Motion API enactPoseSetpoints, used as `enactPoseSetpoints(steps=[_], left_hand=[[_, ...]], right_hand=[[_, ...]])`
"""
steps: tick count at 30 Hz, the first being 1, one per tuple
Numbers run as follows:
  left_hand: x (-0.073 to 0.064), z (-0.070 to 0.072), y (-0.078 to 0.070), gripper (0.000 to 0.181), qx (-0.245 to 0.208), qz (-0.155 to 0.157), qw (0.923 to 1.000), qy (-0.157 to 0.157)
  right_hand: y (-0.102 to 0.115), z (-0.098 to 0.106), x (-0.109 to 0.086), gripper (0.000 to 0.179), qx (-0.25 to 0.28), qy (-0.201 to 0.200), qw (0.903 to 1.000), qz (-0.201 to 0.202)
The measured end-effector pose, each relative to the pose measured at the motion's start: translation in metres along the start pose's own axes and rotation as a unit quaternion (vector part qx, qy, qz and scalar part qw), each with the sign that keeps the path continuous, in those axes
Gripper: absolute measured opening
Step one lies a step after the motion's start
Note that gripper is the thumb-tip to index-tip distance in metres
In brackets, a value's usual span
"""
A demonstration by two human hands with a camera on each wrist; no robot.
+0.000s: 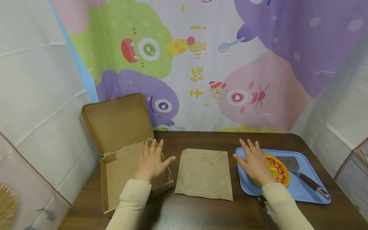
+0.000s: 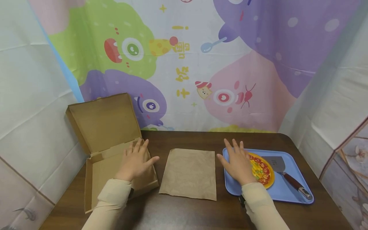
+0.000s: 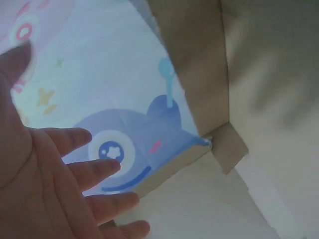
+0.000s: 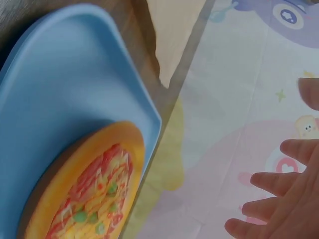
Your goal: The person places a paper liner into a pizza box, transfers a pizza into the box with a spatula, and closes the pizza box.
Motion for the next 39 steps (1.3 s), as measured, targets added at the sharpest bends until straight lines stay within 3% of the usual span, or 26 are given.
enactPoseSetpoints(steps=[4, 10, 16, 26, 32, 39], left_hand=[[-0.003, 0.010, 0.004, 0.084, -0.005, -0.010, 0.9999, -0.004], [-0.009, 0.024, 0.014, 0.078, -0.018, -0.023, 0.9985, -0.046], [-0.020, 0.036, 0.031, 0.073, -0.044, -0.006, 0.9959, -0.079], [-0.043, 0.058, 0.065, 0.064, -0.042, 0.024, 0.9939, -0.099], [-0.055, 0.066, 0.084, 0.063, -0.039, 0.043, 0.9945, -0.088], [-0.067, 0.064, 0.113, 0.072, -0.039, 0.073, 0.9956, -0.044]], right_hand=[[0.003, -0.002, 0.000, 0.081, 0.025, 0.008, 0.9997, -0.001], [0.009, -0.004, 0.002, 0.072, 0.082, 0.002, 0.9967, -0.001], [0.015, -0.011, 0.004, 0.065, 0.126, -0.010, 0.9919, -0.001], [0.019, -0.031, 0.006, 0.068, 0.163, 0.049, 0.9837, -0.059], [0.021, -0.042, 0.007, 0.068, 0.167, 0.068, 0.9812, -0.068], [0.022, -0.049, 0.007, 0.068, 0.161, 0.078, 0.9816, -0.067]])
Point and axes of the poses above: each hand's wrist, its own x-axis towards the middle knuckle, its own z-axis out of the back of the hand, y = z × x, the point moved 5 cm from there along x, towards the middle knuckle, and after that the axes turned 4 degrees about -z, right-handed, at the moved point
